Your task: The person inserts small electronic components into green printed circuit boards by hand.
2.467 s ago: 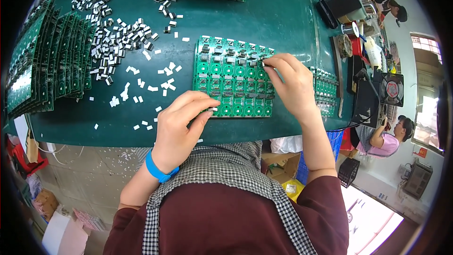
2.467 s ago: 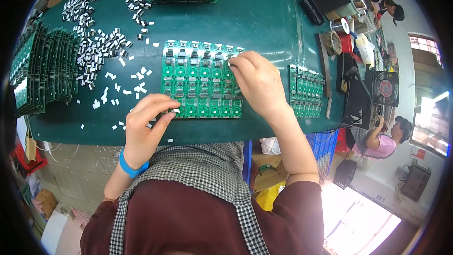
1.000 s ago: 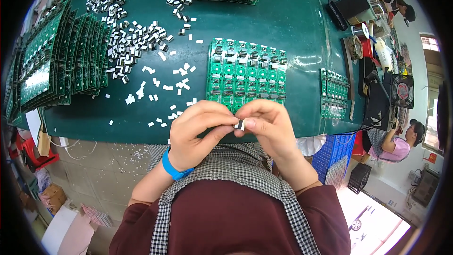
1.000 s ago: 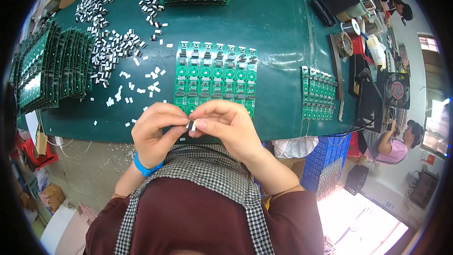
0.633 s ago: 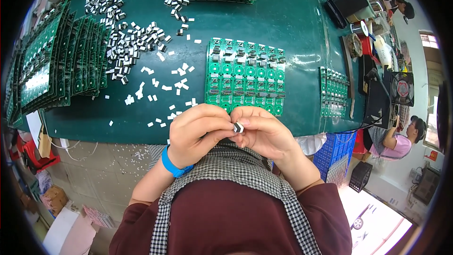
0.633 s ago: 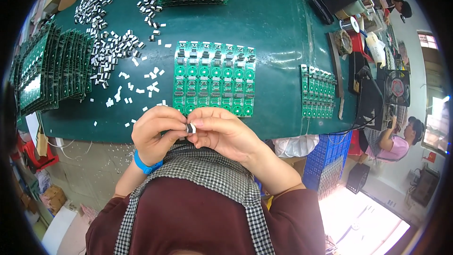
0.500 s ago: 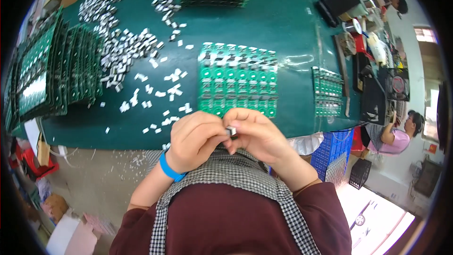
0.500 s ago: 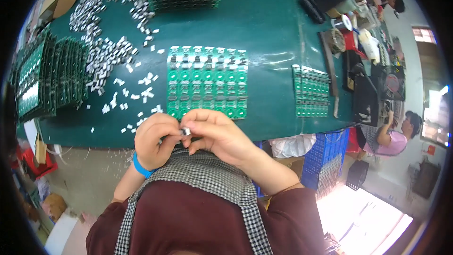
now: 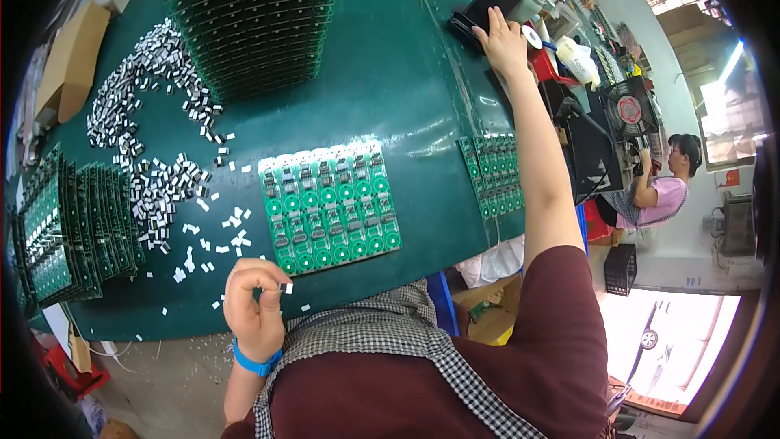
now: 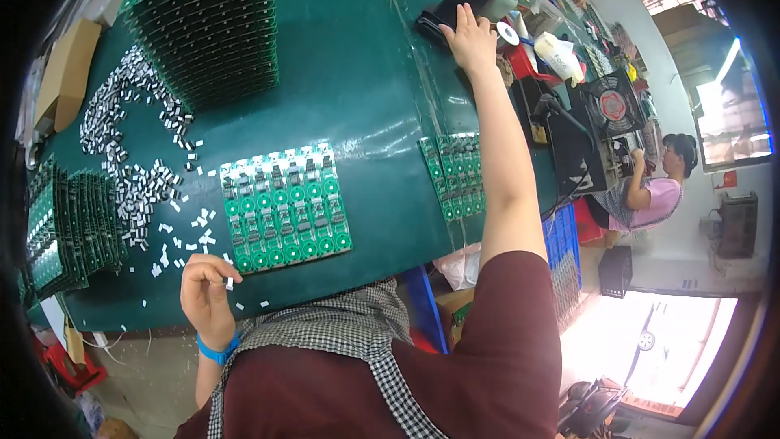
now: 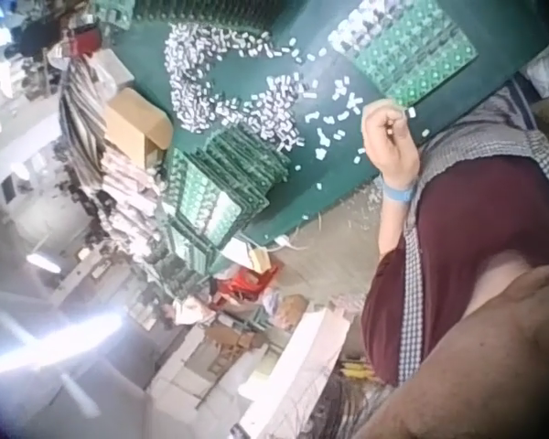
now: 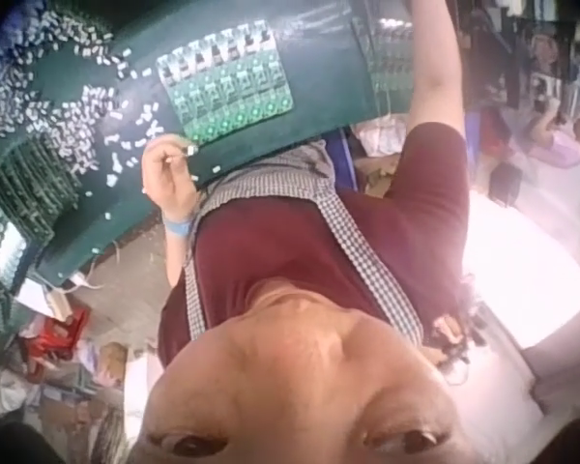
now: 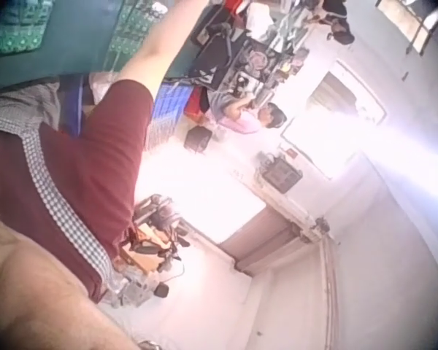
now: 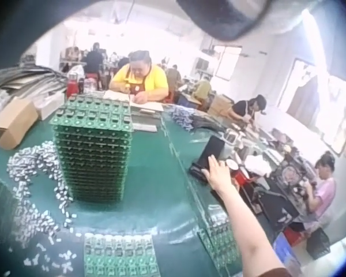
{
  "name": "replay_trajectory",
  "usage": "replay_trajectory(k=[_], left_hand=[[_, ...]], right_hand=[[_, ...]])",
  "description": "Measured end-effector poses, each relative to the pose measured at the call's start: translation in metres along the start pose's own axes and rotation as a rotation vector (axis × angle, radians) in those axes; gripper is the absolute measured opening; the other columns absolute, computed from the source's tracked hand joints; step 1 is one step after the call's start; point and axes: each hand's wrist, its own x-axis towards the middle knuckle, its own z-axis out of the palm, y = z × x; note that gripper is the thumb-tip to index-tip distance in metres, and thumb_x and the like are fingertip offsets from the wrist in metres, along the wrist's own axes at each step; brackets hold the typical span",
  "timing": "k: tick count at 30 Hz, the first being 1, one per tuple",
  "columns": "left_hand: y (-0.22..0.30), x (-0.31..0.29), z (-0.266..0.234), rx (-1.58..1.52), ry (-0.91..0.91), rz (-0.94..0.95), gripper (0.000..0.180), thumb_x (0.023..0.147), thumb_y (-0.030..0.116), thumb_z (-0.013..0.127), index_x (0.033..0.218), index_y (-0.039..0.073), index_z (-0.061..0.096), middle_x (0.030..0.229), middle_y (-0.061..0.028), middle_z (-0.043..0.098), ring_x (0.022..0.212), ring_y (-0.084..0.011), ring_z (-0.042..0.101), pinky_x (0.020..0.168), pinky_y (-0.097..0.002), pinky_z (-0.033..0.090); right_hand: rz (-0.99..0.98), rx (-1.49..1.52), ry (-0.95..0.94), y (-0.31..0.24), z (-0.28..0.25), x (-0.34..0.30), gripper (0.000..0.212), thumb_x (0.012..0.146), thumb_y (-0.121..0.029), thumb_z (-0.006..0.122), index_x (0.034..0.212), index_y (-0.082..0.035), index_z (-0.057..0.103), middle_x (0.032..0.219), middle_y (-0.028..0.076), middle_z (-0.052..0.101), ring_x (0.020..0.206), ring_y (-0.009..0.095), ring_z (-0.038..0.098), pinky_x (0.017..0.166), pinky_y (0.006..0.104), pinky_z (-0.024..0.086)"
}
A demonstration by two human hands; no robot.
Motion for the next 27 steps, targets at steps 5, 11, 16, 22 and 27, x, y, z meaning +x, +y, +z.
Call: replay_trajectory(k=[5,11,16,22,27], left_hand=[[0.002,0.009,-0.001,-0.08,0.052,-0.044,0.013,0.094,0.01,0.052,0.085,0.002,0.045,0.084,-0.0111,0.054,0.071,-0.0146,0.053,0.065,-0.0247,0.044],[0.007,0.019,0.006,-0.123,0.086,-0.056,0.014,0.095,0.011,0.05,0.085,0.002,0.045,0.084,-0.0109,0.053,0.071,-0.0147,0.053,0.065,-0.0253,0.044],[0.008,0.013,0.012,-0.123,0.033,-0.062,0.011,0.092,0.009,0.054,0.085,0.002,0.048,0.081,-0.0097,0.055,0.069,-0.0161,0.051,0.064,-0.0266,0.044],[0.015,0.005,0.011,-0.062,-0.069,0.032,0.008,0.088,0.004,0.056,0.083,0.002,0.05,0.078,-0.0101,0.055,0.069,-0.0204,0.053,0.063,-0.0286,0.044],[0.02,-0.001,-0.003,-0.108,-0.175,0.141,0.01,0.083,0.001,0.061,0.087,0.001,0.052,0.08,-0.0109,0.056,0.07,-0.0247,0.057,0.062,-0.0323,0.046]], right_hand=[[0.03,-0.118,-0.038,-0.003,0.017,0.008,0.063,0.09,-0.052,0.045,0.136,-0.009,0.041,0.141,0.006,0.043,0.113,0.029,0.05,0.088,0.047,0.042],[-0.042,0.552,0.316,-0.061,-0.081,-0.014,0.029,0.088,-0.021,0.06,0.113,-0.006,0.061,0.109,0.008,0.065,0.086,0.022,0.062,0.075,0.0349,0.05],[-0.527,1.436,-0.324,-0.168,-0.231,-0.14,0.047,0.072,-0.019,0.078,0.112,-0.006,0.058,0.102,0.011,0.062,0.079,0.02,0.064,0.072,0.0319,0.052],[-0.189,1.761,-0.306,-0.229,-0.249,-0.218,0.026,0.072,-0.004,0.076,0.095,-0.002,0.065,0.087,0.009,0.067,0.074,0.019,0.066,0.064,0.0274,0.052],[-0.085,1.816,-0.308,-0.238,-0.255,-0.239,0.022,0.072,-0.001,0.075,0.091,-0.001,0.066,0.082,0.01,0.068,0.072,0.02,0.067,0.063,0.0259,0.052]])
